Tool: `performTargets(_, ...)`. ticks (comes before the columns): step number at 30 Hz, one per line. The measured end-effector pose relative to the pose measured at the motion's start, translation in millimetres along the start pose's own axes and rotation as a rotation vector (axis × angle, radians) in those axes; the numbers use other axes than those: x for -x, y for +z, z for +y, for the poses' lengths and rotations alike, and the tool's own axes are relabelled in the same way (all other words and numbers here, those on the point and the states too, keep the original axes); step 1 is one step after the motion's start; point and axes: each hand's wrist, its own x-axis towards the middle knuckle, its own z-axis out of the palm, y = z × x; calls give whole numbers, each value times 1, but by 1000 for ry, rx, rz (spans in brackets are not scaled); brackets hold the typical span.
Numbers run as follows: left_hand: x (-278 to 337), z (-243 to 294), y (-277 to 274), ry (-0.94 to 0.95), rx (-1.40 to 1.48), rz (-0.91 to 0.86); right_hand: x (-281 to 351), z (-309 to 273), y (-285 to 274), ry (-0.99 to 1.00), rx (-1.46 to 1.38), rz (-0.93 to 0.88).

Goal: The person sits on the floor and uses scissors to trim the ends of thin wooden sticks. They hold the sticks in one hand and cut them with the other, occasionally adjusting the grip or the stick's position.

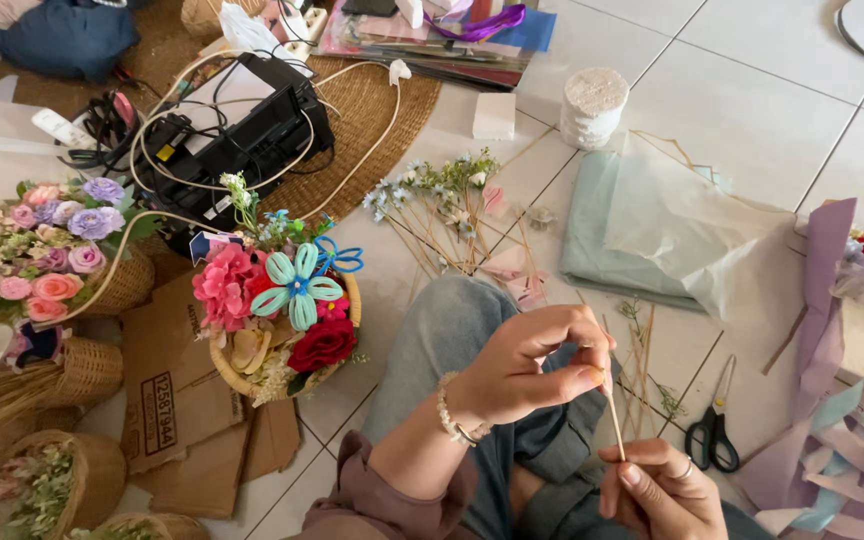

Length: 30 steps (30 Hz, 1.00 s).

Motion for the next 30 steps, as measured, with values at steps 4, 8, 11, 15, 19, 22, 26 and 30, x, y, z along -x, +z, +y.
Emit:
performTargets(4,0,1,2,-37,-16,52,-5,0,2,-3,-57,-99)
performTargets(8,-4,0,6,156,-310,80,-5,-5,6,26,-41,32)
performTargets(11,-1,-16,3,385,-606,156,-7,-7,8,9,-10,90)
performTargets(15,7,-31,-1,489,-922,124,-6,-7,9,41,31,95)
performTargets(19,1,-26,-4,505,-1063,79,-5,-8,9,33,22,89)
performTargets(22,0,-23,-5,519,-1047,107,-4,-7,8,14,-1,78)
performTargets(26,-2,-20,-7,641,-1093,166,-3,-3,4,38,-132,9)
performTargets(30,-3,-16,-8,722,-1114,227,-3,-4,9,96,-213,-7)
